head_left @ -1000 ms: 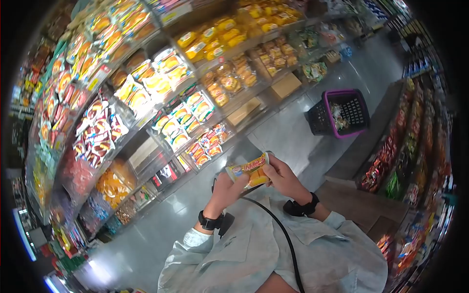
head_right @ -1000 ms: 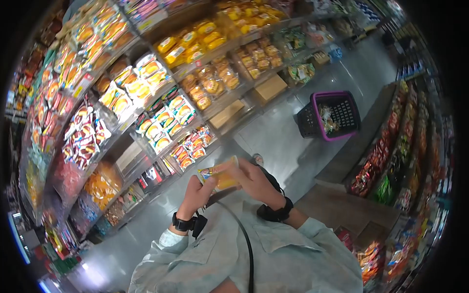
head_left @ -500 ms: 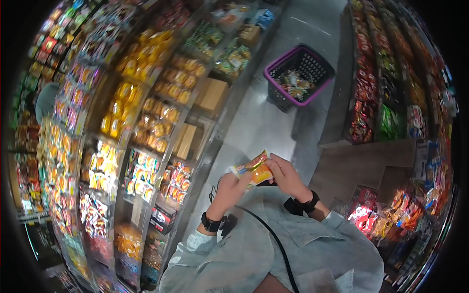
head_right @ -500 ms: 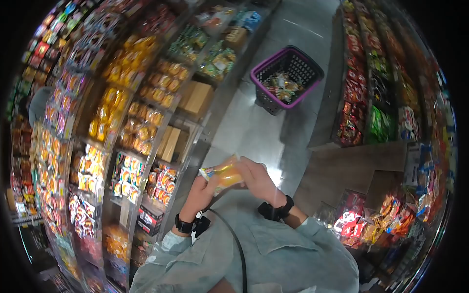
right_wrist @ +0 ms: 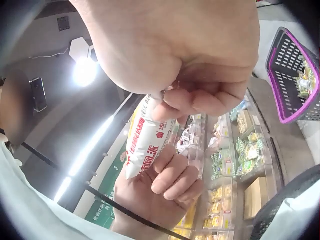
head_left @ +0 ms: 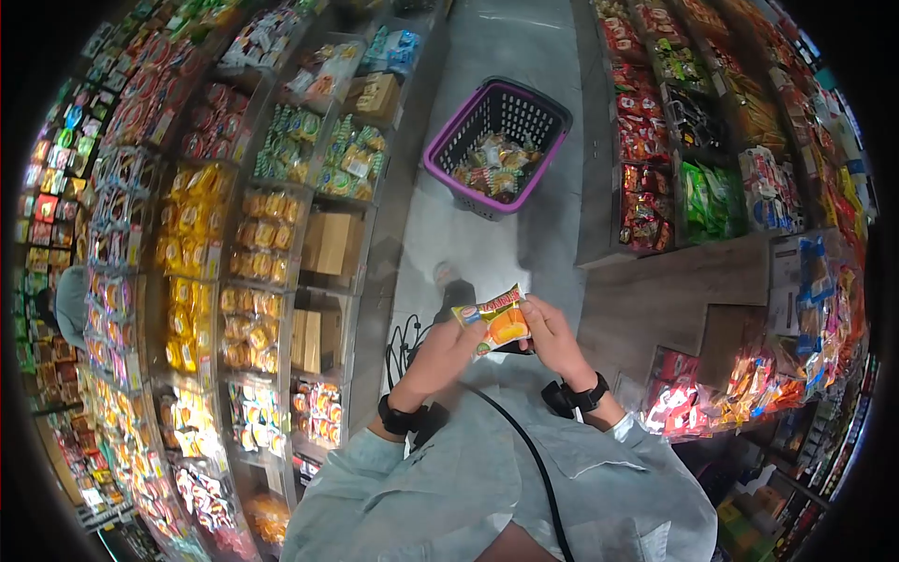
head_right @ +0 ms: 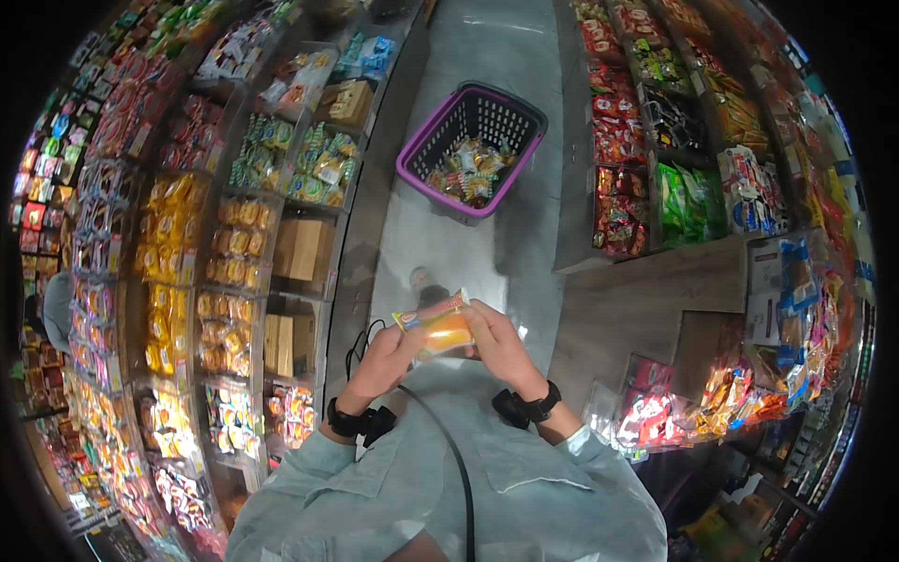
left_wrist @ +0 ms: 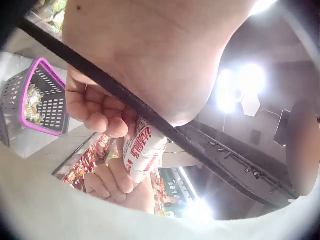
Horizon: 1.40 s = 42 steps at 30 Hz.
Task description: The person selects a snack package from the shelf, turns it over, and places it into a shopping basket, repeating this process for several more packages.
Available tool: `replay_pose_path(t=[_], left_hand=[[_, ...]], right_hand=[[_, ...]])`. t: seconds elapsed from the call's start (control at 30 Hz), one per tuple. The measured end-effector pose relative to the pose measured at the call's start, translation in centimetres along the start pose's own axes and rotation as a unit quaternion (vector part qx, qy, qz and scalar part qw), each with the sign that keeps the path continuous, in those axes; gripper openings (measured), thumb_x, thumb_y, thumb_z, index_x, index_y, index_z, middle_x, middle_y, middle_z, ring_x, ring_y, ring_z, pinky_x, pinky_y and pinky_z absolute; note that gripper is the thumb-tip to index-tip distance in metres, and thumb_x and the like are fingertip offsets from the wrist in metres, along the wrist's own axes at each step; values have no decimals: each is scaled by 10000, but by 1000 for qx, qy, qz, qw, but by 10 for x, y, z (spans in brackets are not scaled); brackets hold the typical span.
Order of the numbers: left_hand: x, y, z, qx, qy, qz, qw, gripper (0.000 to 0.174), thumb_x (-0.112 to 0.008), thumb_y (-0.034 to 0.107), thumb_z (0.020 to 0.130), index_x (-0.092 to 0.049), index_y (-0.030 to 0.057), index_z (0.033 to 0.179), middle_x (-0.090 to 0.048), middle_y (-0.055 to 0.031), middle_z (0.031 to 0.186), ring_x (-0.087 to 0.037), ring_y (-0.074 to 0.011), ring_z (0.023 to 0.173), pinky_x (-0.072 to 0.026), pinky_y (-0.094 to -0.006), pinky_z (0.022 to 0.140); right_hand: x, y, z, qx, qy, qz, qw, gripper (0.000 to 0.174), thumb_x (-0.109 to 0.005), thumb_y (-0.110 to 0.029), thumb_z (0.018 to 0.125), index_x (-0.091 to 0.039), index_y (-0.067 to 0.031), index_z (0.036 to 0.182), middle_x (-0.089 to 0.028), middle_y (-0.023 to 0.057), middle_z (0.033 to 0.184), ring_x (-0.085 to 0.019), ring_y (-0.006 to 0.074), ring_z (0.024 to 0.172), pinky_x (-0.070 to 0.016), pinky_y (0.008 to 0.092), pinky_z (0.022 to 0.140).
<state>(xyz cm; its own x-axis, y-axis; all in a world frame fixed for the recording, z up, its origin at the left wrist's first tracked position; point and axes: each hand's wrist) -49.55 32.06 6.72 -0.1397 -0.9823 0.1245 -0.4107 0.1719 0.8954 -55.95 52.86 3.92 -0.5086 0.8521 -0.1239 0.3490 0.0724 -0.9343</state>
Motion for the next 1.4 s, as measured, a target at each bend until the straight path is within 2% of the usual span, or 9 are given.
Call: replay_pose_path(t=[0.13,0.23,0.37,0.53,0.67,0.77,0.93,1.23,1.4], left_hand=[[12,-17,67,-66,-27,-57,996,400,-504,331,1072,-635,-15,1222,-681,-84,937,-620,-157,836,-500,-320,779],[29,0,114,-77,-57,-76,992,420,-516,352,1071,-639,-24,1213,-684,-86,928,-617,-151,826,-499,-316,771],[73,52,161,-5,-103,17,995,439,-531,374,1067,-651,-30,1191,-696,-99,894,-634,-153,813,-505,-325,765],[106,60,217,-36,-48,13,998,438,-525,377,1068,-652,-25,1188,-696,-102,875,-651,-173,804,-501,-338,740],[120,64,247,-94,6,-60,994,413,-517,371,1068,-639,-1,1201,-660,-80,824,-628,-176,757,-481,-333,698],[127,62,272,18,5,-46,999,374,-509,353,1069,-613,33,1232,-614,-61,770,-595,-159,714,-463,-320,674],[111,82,316,19,68,-58,996,352,-502,344,1072,-576,68,1277,-573,-27,727,-539,-116,670,-435,-290,634],[77,142,374,38,157,-8,987,319,-532,312,1062,-597,82,1272,-599,-20,735,-570,-109,689,-457,-276,647],[63,146,364,110,238,8,965,297,-568,303,1040,-642,69,1208,-646,-40,749,-617,-132,706,-480,-281,680]], right_hand=[[19,-22,40,-40,26,24,999,336,-429,-316,1119,-613,-36,1088,-588,-36,886,-532,13,738,-483,197,633],[31,-35,77,-29,62,32,997,337,-433,-316,1119,-615,-34,1090,-591,-33,882,-539,21,735,-490,195,650],[45,-63,124,-32,88,-21,995,328,-440,-312,1119,-613,-35,1095,-595,-25,899,-551,35,744,-496,200,668],[44,-94,185,-57,101,-30,993,312,-447,-304,1117,-607,-38,1093,-596,-25,898,-559,44,748,-494,204,669],[52,-102,227,-73,97,19,992,310,-464,-298,1109,-603,-28,1174,-608,-13,913,-563,50,742,-483,205,677],[68,-99,252,-44,94,18,994,325,-485,-267,1098,-541,-30,1313,-661,30,993,-576,60,754,-470,213,686],[111,-116,301,3,107,40,993,456,-548,-161,1058,-392,-40,1470,-671,84,1135,-589,90,830,-496,253,767],[231,-123,402,15,-37,49,998,171,-569,-103,1042,-615,-35,1192,-653,12,999,-590,78,876,-487,245,786],[259,-119,449,-23,-92,21,995,150,-589,-108,1029,-622,-38,1158,-660,11,978,-606,85,896,-484,243,789]])
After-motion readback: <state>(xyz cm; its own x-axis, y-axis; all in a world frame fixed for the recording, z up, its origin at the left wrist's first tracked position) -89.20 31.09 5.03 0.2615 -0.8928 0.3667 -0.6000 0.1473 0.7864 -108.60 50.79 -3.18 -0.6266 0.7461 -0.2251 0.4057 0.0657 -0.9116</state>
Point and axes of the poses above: each hand's wrist, its own z-axis towards the middle knuckle, its own x-axis out of the back of the hand, y = z × x
